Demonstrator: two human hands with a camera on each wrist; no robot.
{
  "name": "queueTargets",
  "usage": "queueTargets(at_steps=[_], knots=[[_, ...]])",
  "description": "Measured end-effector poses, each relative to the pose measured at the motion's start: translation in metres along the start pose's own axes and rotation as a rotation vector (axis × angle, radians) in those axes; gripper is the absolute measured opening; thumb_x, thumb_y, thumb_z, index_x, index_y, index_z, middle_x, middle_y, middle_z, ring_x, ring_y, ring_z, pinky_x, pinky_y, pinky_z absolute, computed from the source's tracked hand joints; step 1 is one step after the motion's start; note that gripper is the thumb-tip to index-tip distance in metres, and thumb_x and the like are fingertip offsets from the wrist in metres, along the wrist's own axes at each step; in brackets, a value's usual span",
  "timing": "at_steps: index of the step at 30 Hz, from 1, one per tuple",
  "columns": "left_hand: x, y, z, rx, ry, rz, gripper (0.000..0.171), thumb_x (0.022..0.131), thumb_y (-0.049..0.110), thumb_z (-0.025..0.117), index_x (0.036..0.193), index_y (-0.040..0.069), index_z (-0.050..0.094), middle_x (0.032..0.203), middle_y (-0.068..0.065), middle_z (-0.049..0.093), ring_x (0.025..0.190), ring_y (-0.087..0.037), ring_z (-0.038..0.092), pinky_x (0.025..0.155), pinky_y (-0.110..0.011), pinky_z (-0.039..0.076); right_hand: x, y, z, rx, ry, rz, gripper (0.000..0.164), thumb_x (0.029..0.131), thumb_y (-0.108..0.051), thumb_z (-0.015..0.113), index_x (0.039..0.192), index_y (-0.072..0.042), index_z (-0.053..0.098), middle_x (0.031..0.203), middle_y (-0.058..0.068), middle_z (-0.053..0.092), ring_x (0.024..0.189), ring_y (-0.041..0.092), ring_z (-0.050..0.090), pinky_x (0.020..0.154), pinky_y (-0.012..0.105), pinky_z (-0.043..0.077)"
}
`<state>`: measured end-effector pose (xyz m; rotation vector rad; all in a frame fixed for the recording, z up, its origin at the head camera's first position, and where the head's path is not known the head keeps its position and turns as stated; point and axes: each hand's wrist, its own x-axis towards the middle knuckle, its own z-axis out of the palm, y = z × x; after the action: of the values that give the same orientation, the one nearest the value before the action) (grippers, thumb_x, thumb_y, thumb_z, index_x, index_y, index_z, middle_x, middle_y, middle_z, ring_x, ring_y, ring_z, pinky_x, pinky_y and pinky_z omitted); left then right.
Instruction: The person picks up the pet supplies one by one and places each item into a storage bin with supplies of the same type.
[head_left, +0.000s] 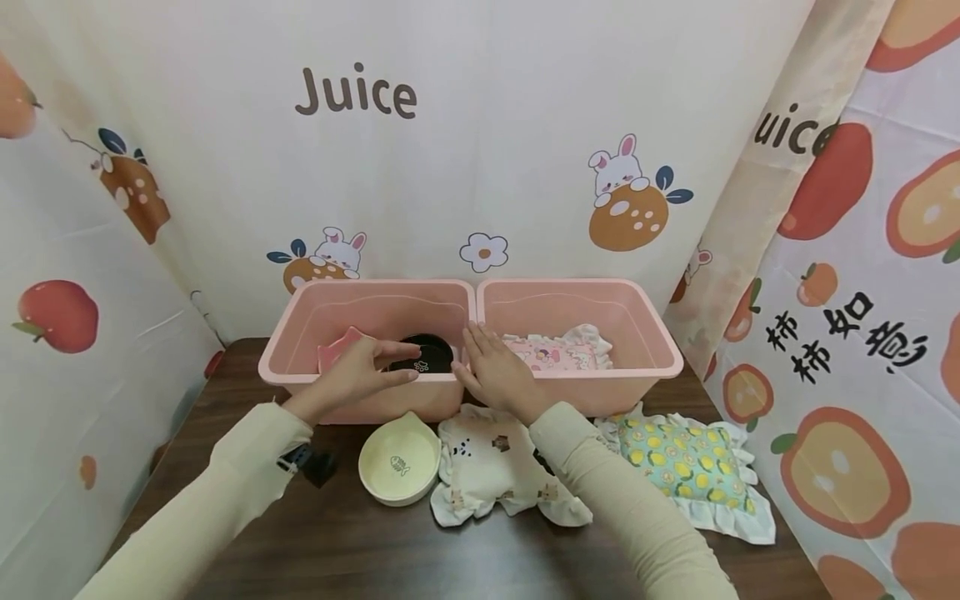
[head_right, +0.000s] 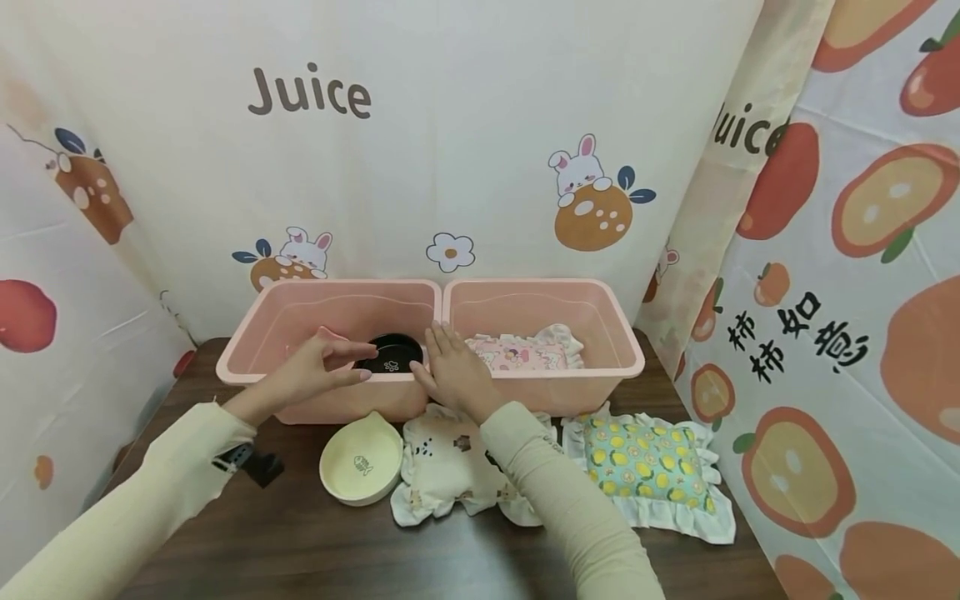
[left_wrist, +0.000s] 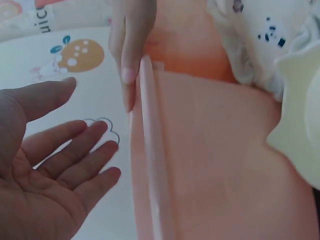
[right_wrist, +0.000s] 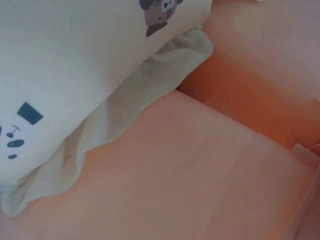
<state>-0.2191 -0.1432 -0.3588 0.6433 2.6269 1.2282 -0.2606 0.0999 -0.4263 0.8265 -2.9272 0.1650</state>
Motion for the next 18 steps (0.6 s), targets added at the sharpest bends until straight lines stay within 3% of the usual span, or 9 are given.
queueTargets(at_steps=[4,7,13,18], knots=[[-0.017,-0.004,0.01,-0.05,-0.003,0.085,0.047,0.089,0.017,0.069,0.13,-0.002,0.057,0.125,-0.017,0.062,0.119,-0.032,0.057,0.093,-0.042,0.05,-0.001,0.0,0.001,0.003,0.0,0.005,0.069,0.102,-0.049,0.025,0.152,-0.002,0.018,0.16,0.012,0.014,0.147,0.025,0.011,0.118,0.037,0.016],[-0.029,-0.013,0.024,-0.094,-0.043,0.123,0.044,0.09,0.014,0.067,0.129,-0.005,0.057,0.123,-0.02,0.063,0.117,-0.033,0.059,0.091,-0.038,0.051,-0.001,0.001,0.001,0.008,-0.002,0.008,0.069,0.102,-0.049,0.025,0.152,-0.002,0.019,0.16,0.012,0.013,0.147,0.025,0.01,0.118,0.037,0.016],[-0.051,-0.039,0.057,0.005,-0.066,0.106,0.042,0.087,0.031,0.071,0.12,0.005,0.067,0.117,-0.007,0.068,0.116,-0.025,0.06,0.095,-0.038,0.049,-0.002,0.002,0.0,0.003,0.025,-0.016,0.068,0.102,-0.047,0.028,0.151,0.0,0.021,0.159,0.014,0.017,0.147,0.027,0.013,0.118,0.038,0.017],[-0.067,-0.06,0.079,-0.026,-0.073,0.045,0.045,0.086,0.032,0.072,0.119,0.003,0.066,0.114,-0.007,0.069,0.111,-0.027,0.062,0.092,-0.041,0.05,-0.002,0.002,0.0,0.007,0.032,-0.031,0.068,0.103,-0.046,0.03,0.15,0.001,0.022,0.158,0.015,0.018,0.147,0.028,0.014,0.118,0.038,0.016]])
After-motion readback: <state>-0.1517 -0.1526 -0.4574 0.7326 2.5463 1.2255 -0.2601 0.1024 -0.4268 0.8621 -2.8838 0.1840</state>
